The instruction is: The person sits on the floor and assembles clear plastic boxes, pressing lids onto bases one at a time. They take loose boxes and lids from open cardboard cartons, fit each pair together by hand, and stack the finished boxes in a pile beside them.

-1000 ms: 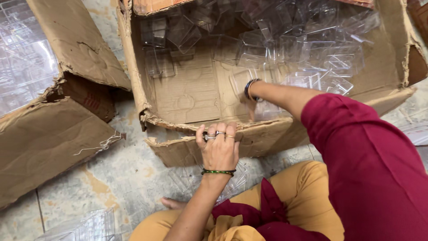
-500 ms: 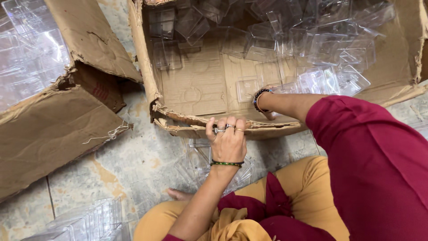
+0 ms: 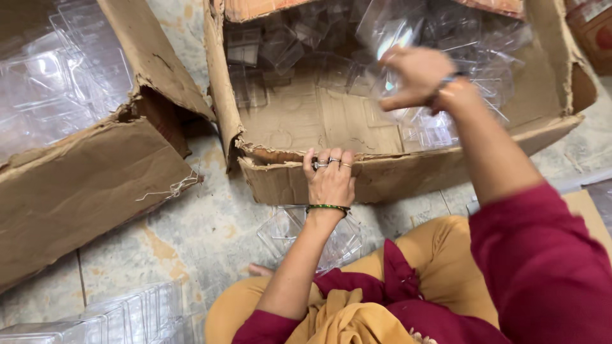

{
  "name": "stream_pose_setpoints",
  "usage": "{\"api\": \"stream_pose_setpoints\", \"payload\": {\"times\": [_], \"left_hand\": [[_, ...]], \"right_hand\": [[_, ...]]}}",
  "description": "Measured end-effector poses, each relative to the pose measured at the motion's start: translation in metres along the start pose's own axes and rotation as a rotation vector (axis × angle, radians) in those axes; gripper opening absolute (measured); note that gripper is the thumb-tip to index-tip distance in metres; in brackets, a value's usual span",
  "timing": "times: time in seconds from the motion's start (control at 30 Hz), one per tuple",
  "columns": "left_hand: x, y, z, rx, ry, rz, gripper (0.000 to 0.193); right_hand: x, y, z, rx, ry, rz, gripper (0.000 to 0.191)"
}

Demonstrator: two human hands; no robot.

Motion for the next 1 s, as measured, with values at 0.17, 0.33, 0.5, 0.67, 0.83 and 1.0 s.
{"api": "stream_pose_setpoints", "payload": {"times": [0.17,0.33,0.5,0.67,0.83,1.0], "left_hand": [[0.004,0.0,-0.001,-0.032,-0.006,-0.06,0.058],[0.009,0.002,0.007,-0.066,0.122,-0.17,0.064],[0.006,0.007,0.017,-0.107,0.102,-0.21,0.068],[0.001,0.006,0.02,-0.095,0.102,-0.202,0.068],[0.002,0.007,0.019,-0.095,0.113,-0.184,0.065],[0.005,0.004,0.012,-0.086,0.125,-0.16,0.062]], "right_hand": [[0.105,0.147,0.107,-0.12,-0.226,0.245,0.084],[0.22,0.215,-0.02,0.484,-0.663,0.338,0.061],[0.247,0.236,-0.16,0.907,-0.493,0.141,0.07],[0.265,0.202,-0.214,0.972,-0.344,0.193,0.071],[0.255,0.153,-0.192,0.816,-0.267,0.086,0.085],[0.136,0.142,-0.081,0.51,-0.409,0.092,0.067]]}}
Point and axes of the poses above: each hand's wrist, its own y-axis away from the middle knuckle, its own z-axis out of the back of the hand, x = y × z, the point moved 9 cm from there along -y, towards the middle knuckle, and after that the axes turned 4 degrees about z, right-handed, at the moved point
